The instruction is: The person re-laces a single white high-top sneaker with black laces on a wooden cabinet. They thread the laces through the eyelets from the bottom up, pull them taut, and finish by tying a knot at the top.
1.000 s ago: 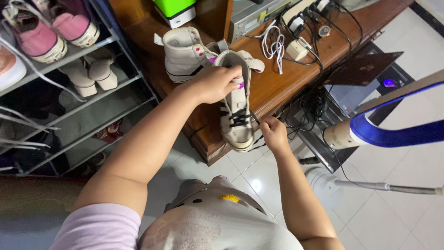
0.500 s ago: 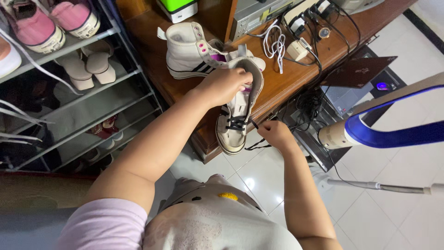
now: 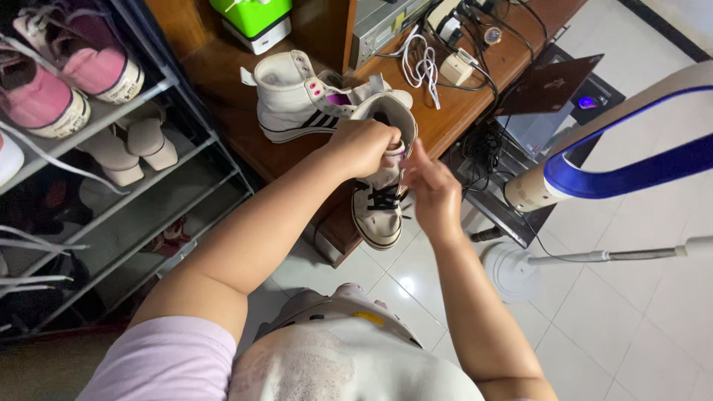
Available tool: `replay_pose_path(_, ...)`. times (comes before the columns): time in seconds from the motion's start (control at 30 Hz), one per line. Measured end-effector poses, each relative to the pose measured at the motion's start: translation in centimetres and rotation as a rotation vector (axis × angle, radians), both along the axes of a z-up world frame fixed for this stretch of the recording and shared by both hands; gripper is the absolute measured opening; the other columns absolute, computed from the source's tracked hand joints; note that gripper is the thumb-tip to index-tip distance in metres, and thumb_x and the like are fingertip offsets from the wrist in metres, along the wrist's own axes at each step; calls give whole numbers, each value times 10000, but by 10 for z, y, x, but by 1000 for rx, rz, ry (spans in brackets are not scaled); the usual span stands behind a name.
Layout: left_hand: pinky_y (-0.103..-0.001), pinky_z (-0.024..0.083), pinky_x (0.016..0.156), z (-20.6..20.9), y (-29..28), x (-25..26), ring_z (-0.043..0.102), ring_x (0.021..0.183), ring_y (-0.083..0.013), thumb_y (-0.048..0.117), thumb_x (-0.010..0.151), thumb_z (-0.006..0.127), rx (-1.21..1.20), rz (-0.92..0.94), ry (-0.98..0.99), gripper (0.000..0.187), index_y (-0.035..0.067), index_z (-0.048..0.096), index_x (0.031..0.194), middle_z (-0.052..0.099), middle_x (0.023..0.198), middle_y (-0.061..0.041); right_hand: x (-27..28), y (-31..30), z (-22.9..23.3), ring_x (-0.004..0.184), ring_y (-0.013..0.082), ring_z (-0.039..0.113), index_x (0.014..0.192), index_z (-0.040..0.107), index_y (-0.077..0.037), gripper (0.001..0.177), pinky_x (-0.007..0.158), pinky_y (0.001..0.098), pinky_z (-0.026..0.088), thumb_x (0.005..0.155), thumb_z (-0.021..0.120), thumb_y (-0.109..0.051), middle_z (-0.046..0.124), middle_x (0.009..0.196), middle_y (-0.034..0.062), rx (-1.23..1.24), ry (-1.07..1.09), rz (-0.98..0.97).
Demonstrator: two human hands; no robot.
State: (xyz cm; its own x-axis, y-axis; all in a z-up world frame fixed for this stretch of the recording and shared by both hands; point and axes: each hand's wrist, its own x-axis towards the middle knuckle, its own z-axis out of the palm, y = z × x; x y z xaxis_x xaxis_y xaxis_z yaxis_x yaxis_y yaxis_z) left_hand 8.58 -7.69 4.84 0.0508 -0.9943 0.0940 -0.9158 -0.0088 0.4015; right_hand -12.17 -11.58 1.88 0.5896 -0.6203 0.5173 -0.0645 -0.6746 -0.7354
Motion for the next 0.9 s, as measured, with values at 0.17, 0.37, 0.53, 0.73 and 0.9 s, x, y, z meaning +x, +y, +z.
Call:
replay_pose_path(0.17,-480,512,716,-1,-9,4,702,942,-326,129,854,681,21,-128,41,154,174,640,996,741,948,-57,25,11,-15,744,127,675,1311,561,-6,294,686,271,569,1059,450,98,723,1099,69,422,-113,-43)
replay_pose_path(0.37,-491,492,710,-12,-13,10,690,953,-342,86,884,600,39,-171,70,134,158,597,997,727,951,-68,-2,-25,-80,881,182,670,1276,568,-7,268,832,297,527,1056,431,64,725,1133,124,595,-411,-176)
replay_pose_path(0.53,-465,504,775,-24,-18,22,699,980,-347,92,897,634,52,-220,230,170,116,568,1052,730,985,-107,-12,-37,-121,1027,178,673,1268,630,25,437,874,288,517,845,528,69,713,1132,95,517,306,-79)
replay_pose_path(0.73,-419,524,854,-27,-24,26,683,1083,-335,-23,791,649,-28,-263,448,393,66,559,1163,714,1112,-146,-33,-42,-161,842,148,665,1189,674,23,266,755,283,546,939,614,-43,723,945,108,638,310,0)
replay_pose_path(0.9,-468,493,895,-12,-12,3,656,1107,-343,55,901,646,127,9,104,264,95,628,1162,710,1107,-118,-80,-69,-190,728,133,654,1121,721,-10,230,705,281,521,999,555,-112,715,822,64,811,363,-145)
